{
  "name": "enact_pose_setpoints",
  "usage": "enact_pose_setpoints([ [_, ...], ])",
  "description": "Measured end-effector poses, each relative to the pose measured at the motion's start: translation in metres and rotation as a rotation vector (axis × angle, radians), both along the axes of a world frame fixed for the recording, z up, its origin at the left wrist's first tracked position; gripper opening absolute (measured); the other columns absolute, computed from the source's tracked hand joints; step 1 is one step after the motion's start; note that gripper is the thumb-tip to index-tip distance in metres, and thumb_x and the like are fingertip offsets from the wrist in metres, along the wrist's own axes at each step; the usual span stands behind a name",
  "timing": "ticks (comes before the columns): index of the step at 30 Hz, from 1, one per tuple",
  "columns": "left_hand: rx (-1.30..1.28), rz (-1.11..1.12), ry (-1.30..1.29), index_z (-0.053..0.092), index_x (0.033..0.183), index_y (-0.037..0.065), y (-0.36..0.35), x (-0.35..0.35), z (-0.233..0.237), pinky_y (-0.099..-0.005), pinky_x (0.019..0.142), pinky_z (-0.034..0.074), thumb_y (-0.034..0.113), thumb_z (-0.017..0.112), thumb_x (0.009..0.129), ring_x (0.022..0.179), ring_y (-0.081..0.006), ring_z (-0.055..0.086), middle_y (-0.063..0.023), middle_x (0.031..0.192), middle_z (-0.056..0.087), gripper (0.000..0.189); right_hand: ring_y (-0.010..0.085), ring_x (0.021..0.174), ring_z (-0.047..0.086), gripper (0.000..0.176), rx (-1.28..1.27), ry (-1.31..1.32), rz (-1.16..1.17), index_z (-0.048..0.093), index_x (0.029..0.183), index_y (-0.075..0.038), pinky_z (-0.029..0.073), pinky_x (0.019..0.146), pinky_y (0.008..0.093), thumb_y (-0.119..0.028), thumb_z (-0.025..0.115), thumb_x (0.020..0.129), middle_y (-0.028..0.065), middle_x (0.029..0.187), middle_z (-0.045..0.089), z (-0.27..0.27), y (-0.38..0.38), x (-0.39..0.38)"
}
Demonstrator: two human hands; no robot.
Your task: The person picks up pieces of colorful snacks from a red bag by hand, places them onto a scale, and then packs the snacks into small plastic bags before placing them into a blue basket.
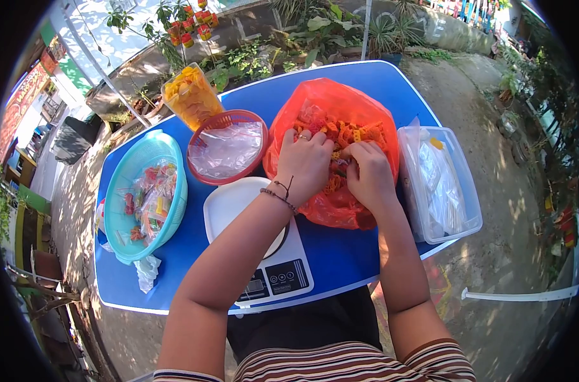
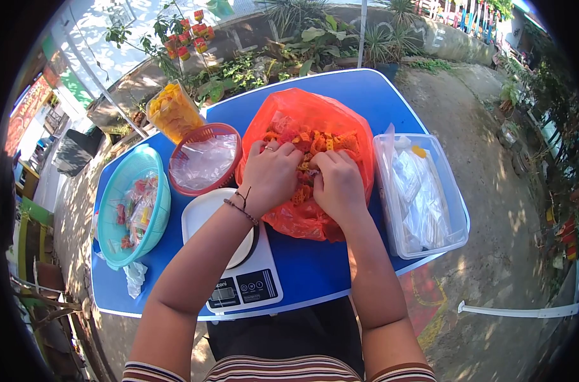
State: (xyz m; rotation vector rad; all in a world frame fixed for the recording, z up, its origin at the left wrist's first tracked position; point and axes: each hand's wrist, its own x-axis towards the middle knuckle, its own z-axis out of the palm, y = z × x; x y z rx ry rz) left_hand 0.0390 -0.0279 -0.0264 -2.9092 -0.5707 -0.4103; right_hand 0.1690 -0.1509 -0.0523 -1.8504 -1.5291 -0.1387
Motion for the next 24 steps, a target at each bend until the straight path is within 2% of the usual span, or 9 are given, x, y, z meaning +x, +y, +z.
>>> enact_pose_setpoints([
  [3, 0.051, 0.089, -0.059, 0.069, 0.099, 0.012, -0.003, -0.002, 0.0, -0.0472, 0.1, 0.04, 0.029, 0.07, 0.085, 0.105, -0.0259, 0.064, -0.0054, 0.103, 0.068, 0.022, 0.0314, 0.102, 0.061, 0.028, -0.048, -0.03, 0.0, 0.067, 0.101, -0.007, 0.05, 0.092, 0.0427, 0.003, 0.062, 0.075, 0.01, 0.099, 0.069, -0.01, 0.004, -0.004],
  [8, 0.087, 0.118, 0.02, 0.069, 0.103, 0.013, 0.005, 0.0, -0.002, -0.0477, 0.099, 0.04, 0.033, 0.072, 0.085, 0.107, -0.0272, 0.064, -0.0056, 0.104, 0.068, 0.028, 0.0312, 0.104, 0.061, 0.026, -0.055, -0.097, -0.025, 0.065, 0.104, -0.008, 0.049, 0.093, 0.045, -0.004, 0.062, 0.078, 0.0075, 0.106, 0.07, -0.006, 0.001, -0.01],
  [11, 0.048, 0.137, 0.062, 0.069, 0.105, 0.013, 0.005, 0.001, 0.003, -0.048, 0.1, 0.04, 0.033, 0.072, 0.084, 0.108, -0.0275, 0.064, -0.0067, 0.105, 0.067, 0.029, 0.0307, 0.105, 0.061, 0.026, -0.116, -0.081, -0.041, 0.064, 0.106, -0.008, 0.048, 0.094, 0.0461, -0.007, 0.062, 0.08, 0.007, 0.108, 0.07, -0.006, 0.001, -0.009],
  [17, -0.027, 0.098, -0.045, 0.068, 0.105, 0.012, 0.006, -0.002, -0.007, -0.0482, 0.103, 0.038, 0.031, 0.073, 0.083, 0.109, -0.0284, 0.063, -0.009, 0.105, 0.066, 0.029, 0.0315, 0.105, 0.06, 0.022, -0.147, -0.039, -0.039, 0.064, 0.102, -0.007, 0.049, 0.091, 0.0457, -0.012, 0.066, 0.081, 0.009, 0.105, 0.069, -0.002, -0.002, -0.006],
  [21, -0.142, 0.082, -0.022, 0.067, 0.103, 0.012, 0.007, -0.004, -0.005, -0.0521, 0.105, 0.034, 0.027, 0.073, 0.083, 0.109, -0.0288, 0.063, -0.0088, 0.105, 0.067, 0.026, 0.0321, 0.105, 0.06, 0.022, -0.154, -0.062, -0.058, 0.065, 0.1, -0.005, 0.05, 0.09, 0.0463, -0.014, 0.067, 0.08, 0.0105, 0.104, 0.068, 0.0, -0.003, -0.006],
  [24, -0.274, 0.085, -0.032, 0.067, 0.102, 0.012, 0.006, -0.007, 0.004, -0.0558, 0.105, 0.031, 0.023, 0.073, 0.083, 0.108, -0.0285, 0.064, -0.0089, 0.106, 0.069, 0.023, 0.0323, 0.111, 0.059, 0.03, -0.134, -0.035, -0.077, 0.066, 0.108, -0.002, 0.049, 0.094, 0.0462, -0.013, 0.067, 0.08, 0.012, 0.116, 0.066, -0.001, -0.003, -0.005],
])
